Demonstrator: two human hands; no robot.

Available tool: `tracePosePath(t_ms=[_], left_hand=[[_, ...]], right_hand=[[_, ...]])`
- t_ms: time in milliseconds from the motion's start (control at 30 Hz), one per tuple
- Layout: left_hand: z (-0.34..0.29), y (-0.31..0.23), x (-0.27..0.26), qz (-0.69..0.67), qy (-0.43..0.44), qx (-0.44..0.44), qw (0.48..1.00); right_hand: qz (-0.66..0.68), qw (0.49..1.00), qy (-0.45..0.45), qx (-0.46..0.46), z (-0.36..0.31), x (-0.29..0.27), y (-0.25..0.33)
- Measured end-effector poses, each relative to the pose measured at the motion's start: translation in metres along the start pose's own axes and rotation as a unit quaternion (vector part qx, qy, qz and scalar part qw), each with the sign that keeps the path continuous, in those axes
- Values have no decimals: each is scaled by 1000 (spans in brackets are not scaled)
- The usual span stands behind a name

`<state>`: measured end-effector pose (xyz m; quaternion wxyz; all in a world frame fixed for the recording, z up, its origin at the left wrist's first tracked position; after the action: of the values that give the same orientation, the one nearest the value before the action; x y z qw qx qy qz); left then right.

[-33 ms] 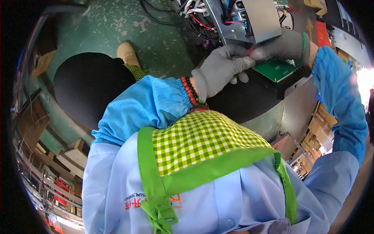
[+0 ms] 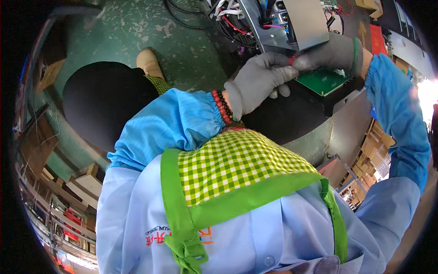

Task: The person sits on a stool and works on an open electronic device, using a screwdriver to tighten screws on a green circuit board. They handle small red connectors and wires, repeatedly adjusting components within the metal chassis.

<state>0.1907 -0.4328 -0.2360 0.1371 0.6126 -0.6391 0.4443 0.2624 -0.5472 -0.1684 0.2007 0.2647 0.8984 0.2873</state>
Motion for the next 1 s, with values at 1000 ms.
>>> tracePosePath(t_ms=[1000], left_hand=[[-6, -1, 3, -33, -52, -36, 997]], right_hand=[[52, 999, -4, 6, -1, 4, -1]])
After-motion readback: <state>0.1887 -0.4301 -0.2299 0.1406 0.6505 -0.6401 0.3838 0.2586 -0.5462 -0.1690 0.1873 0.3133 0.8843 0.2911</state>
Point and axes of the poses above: each hand's wrist, its own z-axis towards the middle knuckle, its own x-axis out of the palm, y = z × x, the point moved 7 cm from there along z, towards the middle knuckle, and after that the axes turned 12 degrees about -x, right-handed, at the moved point
